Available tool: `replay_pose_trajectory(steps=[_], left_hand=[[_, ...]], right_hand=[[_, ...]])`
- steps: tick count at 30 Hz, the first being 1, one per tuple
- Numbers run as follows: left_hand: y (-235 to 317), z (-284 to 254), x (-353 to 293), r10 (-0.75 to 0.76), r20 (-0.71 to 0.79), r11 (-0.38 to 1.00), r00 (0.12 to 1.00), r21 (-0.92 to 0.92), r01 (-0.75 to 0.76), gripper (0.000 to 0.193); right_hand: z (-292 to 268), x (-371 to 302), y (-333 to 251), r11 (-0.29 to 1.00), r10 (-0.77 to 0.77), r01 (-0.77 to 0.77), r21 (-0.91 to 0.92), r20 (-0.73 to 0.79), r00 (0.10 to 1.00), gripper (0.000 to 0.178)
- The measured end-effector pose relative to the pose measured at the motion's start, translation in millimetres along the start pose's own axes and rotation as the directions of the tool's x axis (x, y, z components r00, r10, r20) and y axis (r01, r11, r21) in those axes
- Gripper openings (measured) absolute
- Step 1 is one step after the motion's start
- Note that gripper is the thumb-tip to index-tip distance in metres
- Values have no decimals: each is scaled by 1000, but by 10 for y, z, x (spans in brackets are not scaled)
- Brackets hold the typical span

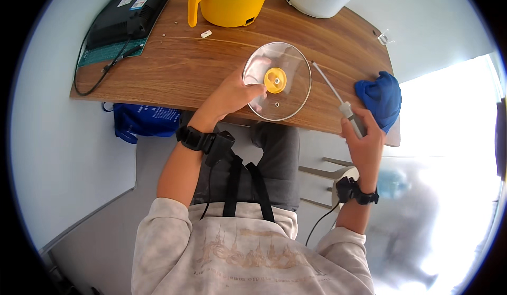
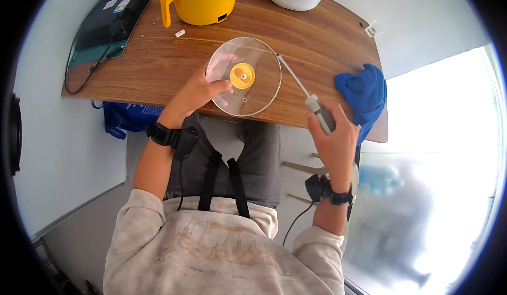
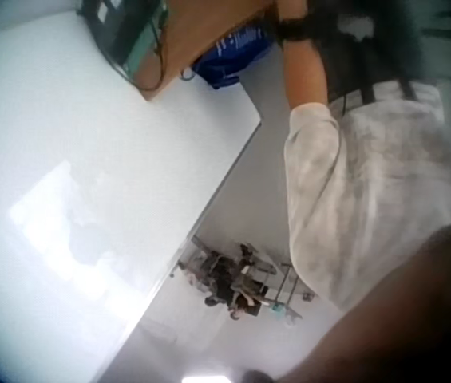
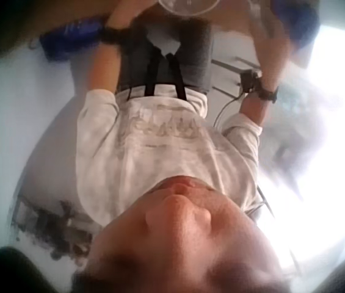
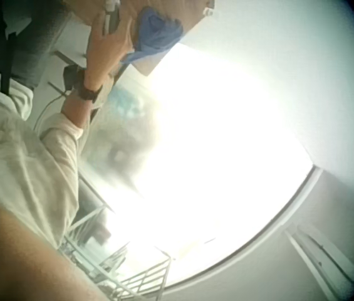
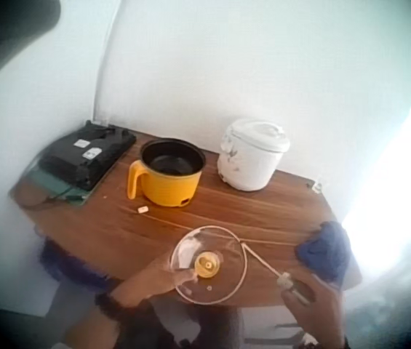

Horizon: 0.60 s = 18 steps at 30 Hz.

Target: The person uses a screwdriver to remove screws from a glass lid and then from the base of a yellow electric kettle. The lid is set aside, and the kettle base is opened to reveal internal wiring.

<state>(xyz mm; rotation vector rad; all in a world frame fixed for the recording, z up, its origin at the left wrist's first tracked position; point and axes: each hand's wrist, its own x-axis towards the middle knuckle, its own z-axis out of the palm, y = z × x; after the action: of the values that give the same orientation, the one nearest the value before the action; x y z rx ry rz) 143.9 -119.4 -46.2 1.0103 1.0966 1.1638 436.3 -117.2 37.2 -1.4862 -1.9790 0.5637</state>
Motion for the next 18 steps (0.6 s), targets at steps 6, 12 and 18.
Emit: replay_pose_trajectory(steps=[6, 12, 18], left_hand=[[-19, -5, 24, -21, -18, 1000, 1000, 18, 21, 60], [0, 8, -1, 5, -14, 1000, 1000, 24, -4, 60], [-49, 44, -3, 52, -80, 999, 995, -11, -53, 60]], right_hand=[[332, -133, 262, 827, 204, -309, 469, 262, 943, 25], [496, -163, 175, 949, 46, -103, 299, 192, 980, 21], [609, -228, 200, 965, 24, -36, 260, 48, 999, 17]])
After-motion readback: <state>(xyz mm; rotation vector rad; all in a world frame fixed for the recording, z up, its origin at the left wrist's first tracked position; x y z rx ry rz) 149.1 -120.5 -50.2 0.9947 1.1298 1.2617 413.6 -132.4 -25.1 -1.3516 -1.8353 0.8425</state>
